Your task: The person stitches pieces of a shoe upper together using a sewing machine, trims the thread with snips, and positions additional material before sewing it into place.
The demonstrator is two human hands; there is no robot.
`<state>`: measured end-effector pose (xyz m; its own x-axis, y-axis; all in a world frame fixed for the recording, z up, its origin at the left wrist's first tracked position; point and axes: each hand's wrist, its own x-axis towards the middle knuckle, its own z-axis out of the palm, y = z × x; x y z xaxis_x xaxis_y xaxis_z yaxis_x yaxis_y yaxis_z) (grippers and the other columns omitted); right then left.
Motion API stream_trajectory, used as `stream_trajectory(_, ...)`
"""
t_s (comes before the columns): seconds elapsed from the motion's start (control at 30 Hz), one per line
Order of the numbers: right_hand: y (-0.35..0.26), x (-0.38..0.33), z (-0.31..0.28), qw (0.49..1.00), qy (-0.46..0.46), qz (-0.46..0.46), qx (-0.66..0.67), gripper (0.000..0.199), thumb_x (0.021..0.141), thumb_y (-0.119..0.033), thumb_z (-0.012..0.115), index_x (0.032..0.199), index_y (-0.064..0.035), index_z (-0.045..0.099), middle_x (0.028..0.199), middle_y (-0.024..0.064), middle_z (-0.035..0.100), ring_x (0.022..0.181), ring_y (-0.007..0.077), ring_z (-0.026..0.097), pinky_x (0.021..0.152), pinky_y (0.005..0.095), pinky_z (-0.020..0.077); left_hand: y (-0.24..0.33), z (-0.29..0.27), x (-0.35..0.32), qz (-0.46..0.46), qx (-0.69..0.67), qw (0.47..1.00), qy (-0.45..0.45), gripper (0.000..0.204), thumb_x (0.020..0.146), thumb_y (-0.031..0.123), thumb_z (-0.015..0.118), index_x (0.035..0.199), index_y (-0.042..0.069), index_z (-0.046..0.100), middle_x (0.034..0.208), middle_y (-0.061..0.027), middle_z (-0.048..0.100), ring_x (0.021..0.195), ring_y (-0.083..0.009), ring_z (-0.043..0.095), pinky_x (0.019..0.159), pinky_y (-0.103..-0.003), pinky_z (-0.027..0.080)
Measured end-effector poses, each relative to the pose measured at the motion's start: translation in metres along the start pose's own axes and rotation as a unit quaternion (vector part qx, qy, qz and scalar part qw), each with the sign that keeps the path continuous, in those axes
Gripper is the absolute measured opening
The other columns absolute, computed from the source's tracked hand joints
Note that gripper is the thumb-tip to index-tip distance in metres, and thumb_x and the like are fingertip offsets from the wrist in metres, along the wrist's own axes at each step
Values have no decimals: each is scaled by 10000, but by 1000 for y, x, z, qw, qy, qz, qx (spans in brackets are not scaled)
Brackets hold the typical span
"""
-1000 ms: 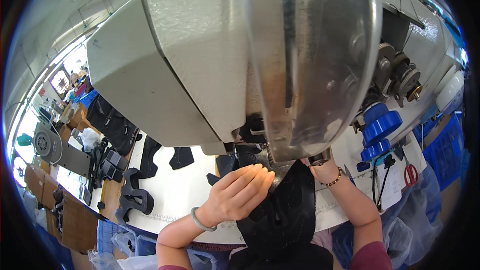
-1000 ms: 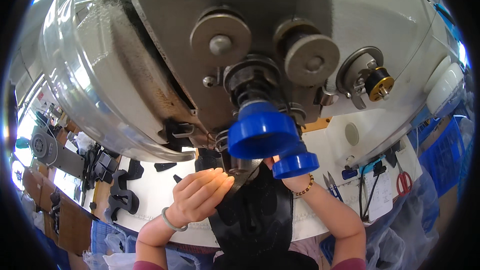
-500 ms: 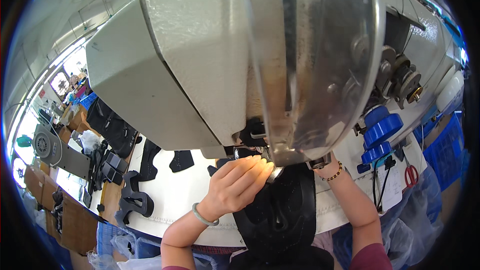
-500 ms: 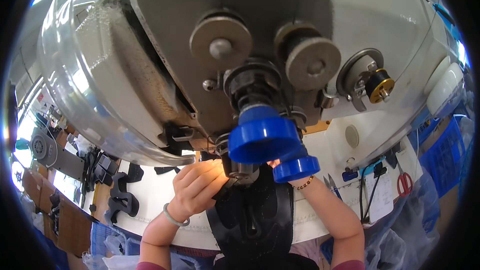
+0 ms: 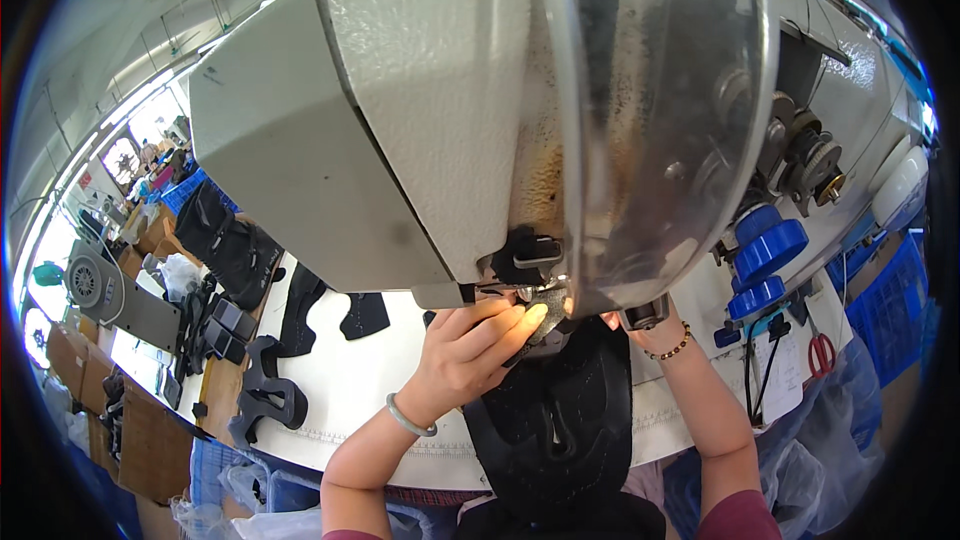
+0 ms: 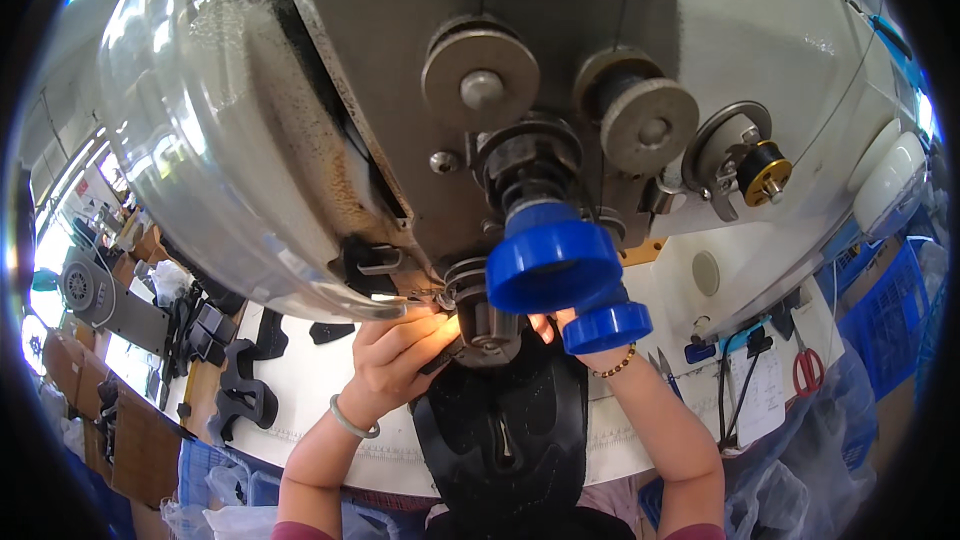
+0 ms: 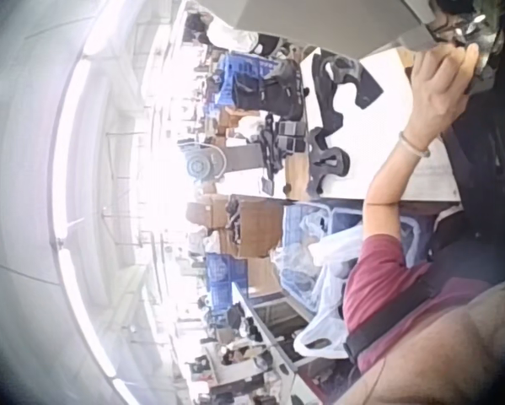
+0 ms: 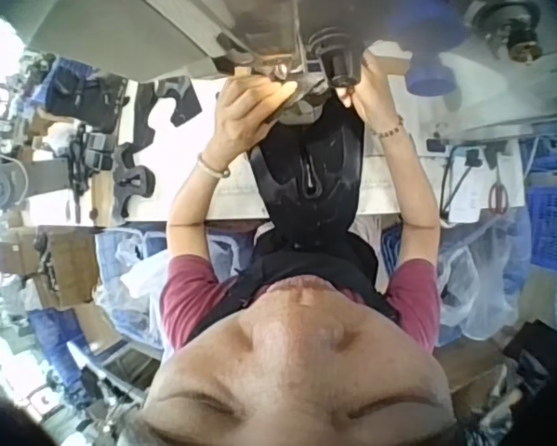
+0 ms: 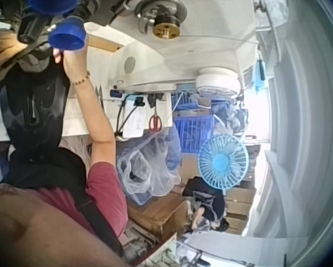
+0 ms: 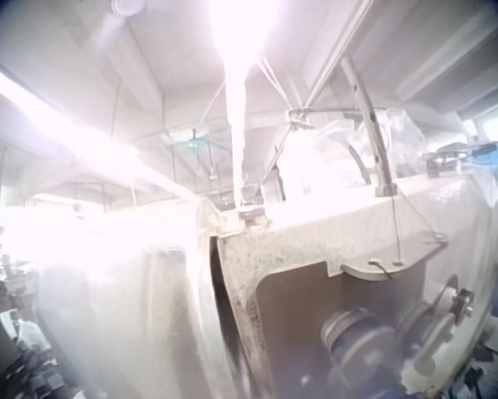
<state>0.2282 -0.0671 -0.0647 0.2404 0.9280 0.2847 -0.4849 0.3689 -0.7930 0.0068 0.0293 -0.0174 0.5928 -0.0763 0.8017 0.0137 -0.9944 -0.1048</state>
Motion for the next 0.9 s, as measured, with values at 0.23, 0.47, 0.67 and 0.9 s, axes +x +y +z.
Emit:
stream_trajectory(0.23, 13, -1, -7, 996, -24, -39, 80, 561, 845, -334, 638, 1267, -48, 405, 898, 155, 601, 685, 208, 621, 496, 271, 526, 1, 0, 1, -10, 22, 1000, 2, 460, 595, 135, 739, 1049, 120, 674, 956, 19, 588, 931, -171, 591, 704, -299, 467)
stream_trajectory(0.47, 13, -1, -5, 982, -96, -80, 142, 602, 833, -370, 645, 1267, -27, 404, 923, 159, 612, 717, 218, 639, 529, 282, 544, 10, -3, 10, -10, 43, 999, 14, 318, 584, 155, 808, 869, 97, 678, 911, -20, 631, 867, -194, 621, 771, -329, 510)
stream_trajectory(0.67, 4, -14, 14, 993, 13, -110, -38, 609, 827, -400, 646, 1255, -28, 424, 903, 158, 624, 713, 212, 644, 555, 276, 551, 26, -2, 17, -36, 113, 993, 8, 279, 698, 220, 770, 941, 111, 684, 912, -12, 588, 877, -175, 587, 760, -312, 440)
stream_trajectory(0.9, 1, -24, 28, 992, 8, -128, -1, 276, 884, -86, 568, 1141, -30, 486, 966, 119, 592, 836, 250, 622, 584, 380, 547, 30, -3, 19, -19, 131, 991, -5, 227, 673, 105, 702, 880, 37, 640, 924, -60, 595, 882, -209, 586, 769, -319, 475)
